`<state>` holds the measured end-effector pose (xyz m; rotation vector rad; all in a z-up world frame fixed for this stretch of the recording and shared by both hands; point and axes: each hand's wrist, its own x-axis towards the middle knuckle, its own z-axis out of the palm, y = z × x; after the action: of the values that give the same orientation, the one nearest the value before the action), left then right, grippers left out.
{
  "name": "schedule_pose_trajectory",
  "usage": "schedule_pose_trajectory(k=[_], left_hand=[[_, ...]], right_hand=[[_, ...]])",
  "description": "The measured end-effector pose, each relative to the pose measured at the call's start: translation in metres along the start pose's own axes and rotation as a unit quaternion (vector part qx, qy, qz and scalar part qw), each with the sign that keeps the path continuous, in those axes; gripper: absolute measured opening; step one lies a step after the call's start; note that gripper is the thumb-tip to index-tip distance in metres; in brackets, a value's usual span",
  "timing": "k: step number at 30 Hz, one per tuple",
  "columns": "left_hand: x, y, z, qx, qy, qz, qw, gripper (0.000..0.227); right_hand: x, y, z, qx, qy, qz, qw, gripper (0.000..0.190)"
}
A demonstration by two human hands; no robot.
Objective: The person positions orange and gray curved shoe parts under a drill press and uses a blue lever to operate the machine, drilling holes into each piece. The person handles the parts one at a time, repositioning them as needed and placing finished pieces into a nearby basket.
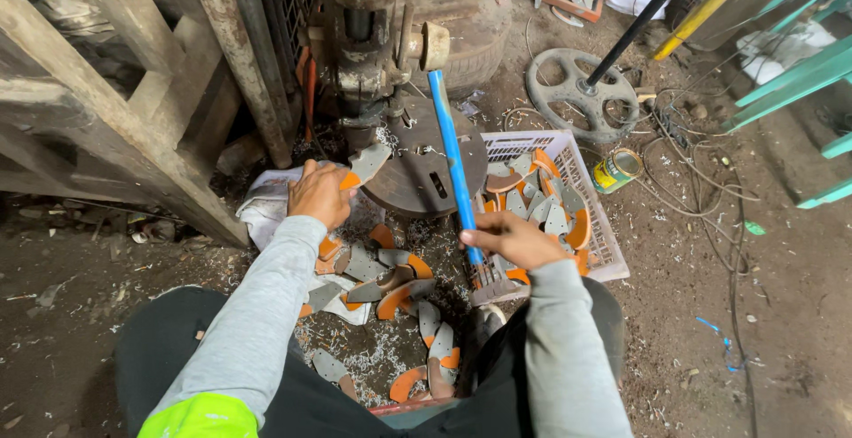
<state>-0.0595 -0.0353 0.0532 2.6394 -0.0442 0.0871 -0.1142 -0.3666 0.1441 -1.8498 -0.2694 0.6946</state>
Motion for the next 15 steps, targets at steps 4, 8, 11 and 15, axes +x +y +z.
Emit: schedule_pose_trajectory(k=[4,8,11,15], left_hand=[[0.001,0.002,-0.002,0.01,-0.007,0.001,1.0,0.041],[0.0,0.002,-0.001,0.009,-0.016,-0.015,1.0,0.038],[0.002,0.003,-0.001,0.009,-0.019,-0.011,1.0,0.037],[-0.001,0.002,-0.001,0.017,-0.027,-0.019,0.999,0.038]], right_hand=[[-0.005,0.0,-0.006,-0.081,0.046,0.0,0.996,0.031],[-0.03,0.001,-0.008,0.245,-0.06,-0.23,0.94,0.035],[-0.02,-0.002,-0.003,0.22,-0.049,-0.171,0.959,0.036],[-0.002,-0.001,0.002,-0.086,0.037,0.038,0.995,0.032]])
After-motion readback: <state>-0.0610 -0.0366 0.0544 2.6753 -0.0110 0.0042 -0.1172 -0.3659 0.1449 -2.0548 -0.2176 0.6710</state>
